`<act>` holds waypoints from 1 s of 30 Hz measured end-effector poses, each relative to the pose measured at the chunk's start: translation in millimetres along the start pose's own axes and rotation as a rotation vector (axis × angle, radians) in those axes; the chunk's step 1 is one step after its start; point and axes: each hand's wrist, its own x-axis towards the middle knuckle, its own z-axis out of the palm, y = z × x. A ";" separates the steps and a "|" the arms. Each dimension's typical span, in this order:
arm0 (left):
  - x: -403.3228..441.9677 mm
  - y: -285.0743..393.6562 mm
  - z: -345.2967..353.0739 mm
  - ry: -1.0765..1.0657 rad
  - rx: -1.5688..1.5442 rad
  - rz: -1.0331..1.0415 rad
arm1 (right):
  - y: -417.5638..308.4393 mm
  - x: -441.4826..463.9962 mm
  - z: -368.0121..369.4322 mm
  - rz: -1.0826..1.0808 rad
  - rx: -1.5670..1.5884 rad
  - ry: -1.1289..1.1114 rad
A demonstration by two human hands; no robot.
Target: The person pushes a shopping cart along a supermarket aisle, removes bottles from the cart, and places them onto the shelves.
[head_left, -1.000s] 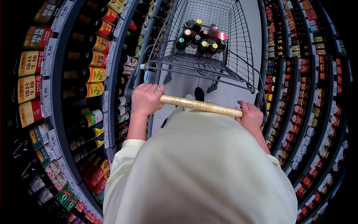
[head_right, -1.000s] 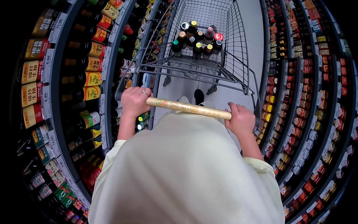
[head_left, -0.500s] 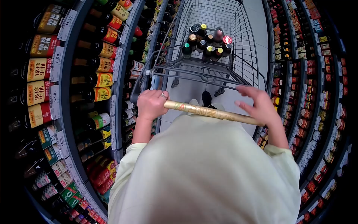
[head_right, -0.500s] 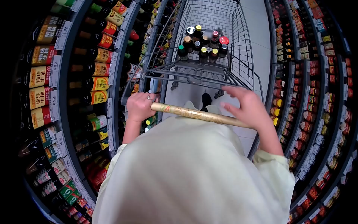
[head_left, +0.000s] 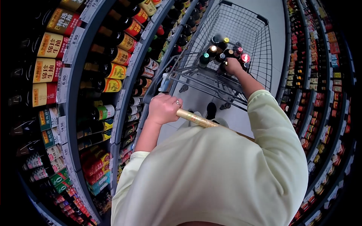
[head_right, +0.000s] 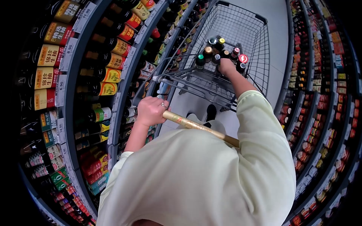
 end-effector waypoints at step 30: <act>5.4 -5.6 -10.7 -0.263 -0.056 -0.077 | -53.5 16.3 -29.4 -0.378 0.266 0.343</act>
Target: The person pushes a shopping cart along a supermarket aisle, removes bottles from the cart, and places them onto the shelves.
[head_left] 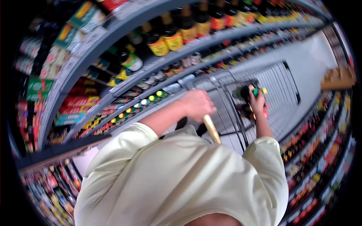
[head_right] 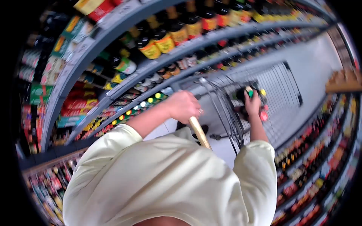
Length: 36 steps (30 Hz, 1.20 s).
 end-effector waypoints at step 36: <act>-118.7 71.1 -18.2 1.026 -0.597 -0.403 | -288.9 -74.9 -81.4 0.458 1.847 0.127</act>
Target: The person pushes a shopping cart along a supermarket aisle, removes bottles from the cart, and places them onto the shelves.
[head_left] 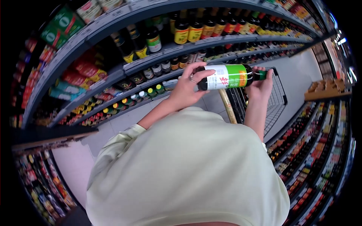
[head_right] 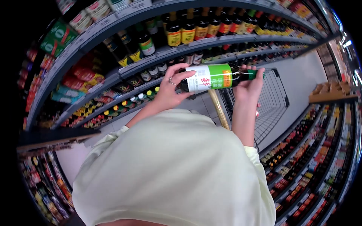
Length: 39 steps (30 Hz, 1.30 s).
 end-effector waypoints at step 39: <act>-26.6 -97.3 -51.8 0.248 -1.501 -0.408 | 86.2 6.2 122.7 0.161 -0.924 -0.630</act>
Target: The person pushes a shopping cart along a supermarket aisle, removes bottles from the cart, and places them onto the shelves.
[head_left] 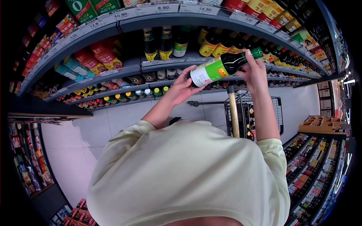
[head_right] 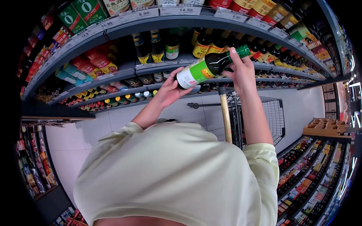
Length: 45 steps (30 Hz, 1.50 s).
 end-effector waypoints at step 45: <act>72.9 -6.7 -36.2 0.557 0.092 -0.075 | 109.9 178.7 62.9 -0.675 -0.732 -0.179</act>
